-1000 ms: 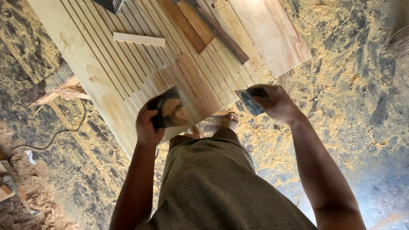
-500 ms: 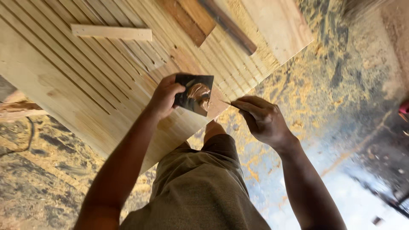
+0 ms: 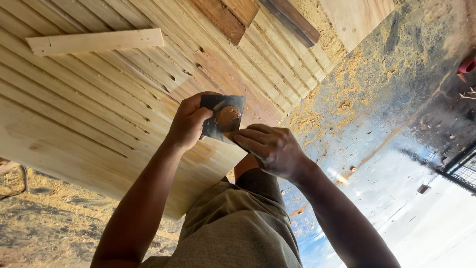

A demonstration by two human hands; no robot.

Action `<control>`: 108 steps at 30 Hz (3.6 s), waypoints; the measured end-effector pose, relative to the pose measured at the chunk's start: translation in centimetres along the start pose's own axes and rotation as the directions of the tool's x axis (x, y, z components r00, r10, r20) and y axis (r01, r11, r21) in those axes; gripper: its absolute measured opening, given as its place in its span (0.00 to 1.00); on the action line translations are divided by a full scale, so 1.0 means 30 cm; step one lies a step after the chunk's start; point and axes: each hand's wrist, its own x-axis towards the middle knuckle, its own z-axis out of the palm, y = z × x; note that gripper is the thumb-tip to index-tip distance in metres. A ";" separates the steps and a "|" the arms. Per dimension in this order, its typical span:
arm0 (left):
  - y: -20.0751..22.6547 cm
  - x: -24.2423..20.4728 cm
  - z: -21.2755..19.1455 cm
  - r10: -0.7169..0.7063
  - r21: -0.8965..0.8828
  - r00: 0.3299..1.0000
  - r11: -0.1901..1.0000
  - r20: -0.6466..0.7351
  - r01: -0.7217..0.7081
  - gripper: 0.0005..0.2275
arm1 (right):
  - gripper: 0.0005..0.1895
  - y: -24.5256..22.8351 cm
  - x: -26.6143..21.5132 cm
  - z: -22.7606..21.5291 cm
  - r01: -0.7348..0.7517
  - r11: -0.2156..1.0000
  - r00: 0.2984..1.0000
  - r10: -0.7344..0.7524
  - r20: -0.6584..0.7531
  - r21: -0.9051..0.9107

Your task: The person applies wood filler into grooves on a wooden board using a putty knife and smooths the surface with a sanding block. The person works methodically across the board, repeatedly applying filler and smoothing the surface.

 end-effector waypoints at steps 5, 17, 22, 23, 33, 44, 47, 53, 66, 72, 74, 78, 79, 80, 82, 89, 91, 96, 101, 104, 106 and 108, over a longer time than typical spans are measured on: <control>0.095 0.034 -0.071 0.141 -0.273 0.918 0.928 -0.370 -0.253 0.18 | 0.20 0.035 0.062 -0.024 -0.059 0.995 0.993 0.051 0.104 0.077; 0.102 -0.159 -0.210 0.255 -0.325 0.899 0.868 -0.357 -0.375 0.18 | 0.12 0.204 0.196 0.124 -0.471 0.869 0.864 0.421 -0.275 -0.150; 0.024 -0.179 -0.237 0.222 -0.340 0.910 0.875 -0.351 -0.345 0.17 | 0.11 0.225 0.237 0.170 -0.448 0.864 0.875 0.370 -0.312 -0.231; 0.012 -0.185 -0.240 0.212 -0.345 0.912 0.876 -0.352 -0.337 0.17 | 0.11 0.224 0.244 0.176 -0.453 0.859 0.873 0.374 -0.312 -0.239; -0.015 -0.204 -0.254 0.150 -0.385 0.935 0.881 -0.322 -0.274 0.17 | 0.09 0.197 0.329 0.203 -0.448 0.828 0.875 0.328 -0.357 -0.337; -0.062 -0.214 -0.281 0.092 -0.473 0.941 0.846 -0.326 -0.247 0.19 | 0.13 0.194 0.360 0.335 -0.505 0.744 0.847 0.328 -0.419 -0.437; -0.079 -0.221 -0.293 0.123 -0.476 0.942 0.838 -0.312 -0.267 0.19 | 0.18 0.171 0.356 0.369 -0.525 0.698 0.844 0.353 -0.405 -0.487; -0.113 -0.213 -0.317 0.169 -0.495 0.947 0.820 -0.273 -0.289 0.19 | 0.19 0.148 0.354 0.376 -0.510 0.706 0.854 0.349 -0.385 -0.491; -0.101 -0.201 -0.300 0.119 -0.472 0.945 0.843 -0.303 -0.257 0.19 | 0.15 0.158 0.224 0.280 -0.526 0.783 0.831 0.388 -0.399 -0.332; -0.093 -0.196 -0.270 0.104 -0.477 0.952 0.846 -0.289 -0.237 0.20 | 0.21 0.184 0.219 0.336 -0.579 0.732 0.796 0.412 -0.444 -0.358; -0.088 -0.197 -0.265 0.096 -0.466 0.952 0.854 -0.292 -0.230 0.20 | 0.22 0.180 0.228 0.374 -0.594 0.717 0.787 0.424 -0.448 -0.365; -0.080 -0.210 -0.259 0.081 -0.461 0.951 0.860 -0.299 -0.218 0.20 | 0.23 0.155 0.221 0.423 -0.601 0.697 0.785 0.422 -0.454 -0.390; -0.077 -0.209 -0.261 0.083 -0.458 0.950 0.861 -0.301 -0.221 0.19 | 0.24 0.150 0.219 0.425 -0.588 0.700 0.796 0.412 -0.443 -0.405; -0.073 -0.201 -0.261 0.092 -0.457 0.954 0.861 -0.286 -0.221 0.19 | 0.25 0.153 0.223 0.419 -0.570 0.705 0.810 0.395 -0.433 -0.422; -0.071 -0.195 -0.263 0.108 -0.456 0.960 0.862 -0.260 -0.221 0.19 | 0.25 0.151 0.226 0.407 -0.574 0.718 0.806 0.413 -0.423 -0.393; -0.098 -0.208 -0.266 0.119 -0.464 0.957 0.854 -0.265 -0.234 0.20 | 0.25 0.116 0.205 0.371 -0.576 0.731 0.812 0.461 -0.359 -0.365; -0.095 -0.200 -0.264 0.103 -0.465 0.954 0.855 -0.282 -0.230 0.20 | 0.23 0.105 0.182 0.351 -0.568 0.760 0.816 0.471 -0.334 -0.316; -0.088 -0.189 -0.247 0.078 -0.438 0.952 0.875 -0.295 -0.208 0.19 | 0.21 0.112 0.097 0.293 -0.645 0.718 0.748 0.522 -0.410 -0.263; -0.091 -0.175 -0.211 0.062 -0.435 0.959 0.882 -0.275 -0.181 0.19 | 0.22 0.150 0.096 0.321 -0.656 0.681 0.734 0.473 -0.487 -0.326; -0.099 -0.171 -0.198 0.068 -0.416 0.961 0.892 -0.267 -0.178 0.20 | 0.25 0.150 0.125 0.384 -0.668 0.692 0.702 0.466 -0.539 -0.273; -0.103 -0.171 -0.191 0.067 -0.410 0.963 0.896 -0.262 -0.174 0.20 | 0.27 0.144 0.129 0.408 -0.667 0.693 0.711 0.485 -0.509 -0.272; -0.105 -0.178 -0.185 0.054 -0.420 0.966 0.893 -0.253 -0.160 0.19 | 0.28 0.129 0.120 0.419 -0.662 0.704 0.718 0.498 -0.487 -0.256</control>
